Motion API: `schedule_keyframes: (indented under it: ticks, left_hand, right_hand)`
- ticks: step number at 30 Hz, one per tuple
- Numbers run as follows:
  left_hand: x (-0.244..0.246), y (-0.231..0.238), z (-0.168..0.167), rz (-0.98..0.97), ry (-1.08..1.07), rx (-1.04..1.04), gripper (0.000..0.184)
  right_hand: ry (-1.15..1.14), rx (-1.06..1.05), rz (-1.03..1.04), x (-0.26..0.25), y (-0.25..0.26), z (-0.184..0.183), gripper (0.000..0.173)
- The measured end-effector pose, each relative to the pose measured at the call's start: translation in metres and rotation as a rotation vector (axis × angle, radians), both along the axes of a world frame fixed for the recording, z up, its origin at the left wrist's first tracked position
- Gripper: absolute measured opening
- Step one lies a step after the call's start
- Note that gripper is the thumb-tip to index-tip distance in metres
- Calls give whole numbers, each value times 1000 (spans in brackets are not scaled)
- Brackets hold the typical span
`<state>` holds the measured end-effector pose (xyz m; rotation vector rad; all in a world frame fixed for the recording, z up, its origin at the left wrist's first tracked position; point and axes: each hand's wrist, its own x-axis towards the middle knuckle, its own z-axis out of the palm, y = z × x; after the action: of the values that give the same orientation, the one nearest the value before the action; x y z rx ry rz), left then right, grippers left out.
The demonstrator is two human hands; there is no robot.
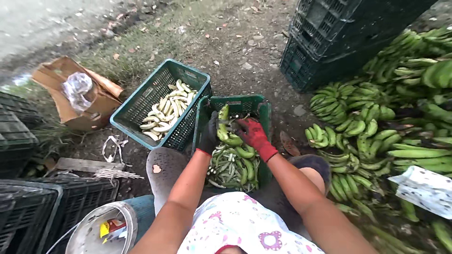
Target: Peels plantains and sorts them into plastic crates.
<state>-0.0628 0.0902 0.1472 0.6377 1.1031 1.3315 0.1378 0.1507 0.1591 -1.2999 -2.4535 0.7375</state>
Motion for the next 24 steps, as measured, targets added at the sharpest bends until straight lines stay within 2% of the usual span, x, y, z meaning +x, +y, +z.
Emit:
schedule_keyframes:
  ticks: [1,4,7,8,10,11,13,15,19,22,24]
  left_hand:
    - [9,-5,-1,-15,-26,0,58]
    - [33,-26,10,-67,-153,-120,64]
    - [17,-28,-6,-102,-283,10,69]
    - [6,-26,-11,-90,-244,72,65]
    - [-16,-21,-10,14,27,134,53]
    - [-24,-18,-4,70,186,142,51]
    - [-30,-12,13,124,342,139,54]
    - [-25,-9,23,132,271,144,56]
    - [2,-25,20,-53,-35,178,52]
    - [13,-44,15,-98,-114,141,46]
    - [9,-44,9,-48,-248,156,52]
  right_hand:
    - [26,18,-81,5,-1,2,47]
    - [53,-21,-303,26,-5,13,45]
    - [117,-47,-271,31,-4,18,39]
    - [127,-48,-200,26,-5,17,36]
    - [72,-63,-28,13,-11,22,37]
    - [27,-64,51,8,-18,25,39]
    - [-42,-48,135,2,-34,29,42]
    - [-59,-5,113,-3,-40,30,44]
    - [4,163,-96,0,-13,42,47]
    - [115,117,-304,11,-7,45,44]
    - [137,83,-285,7,-13,50,43]
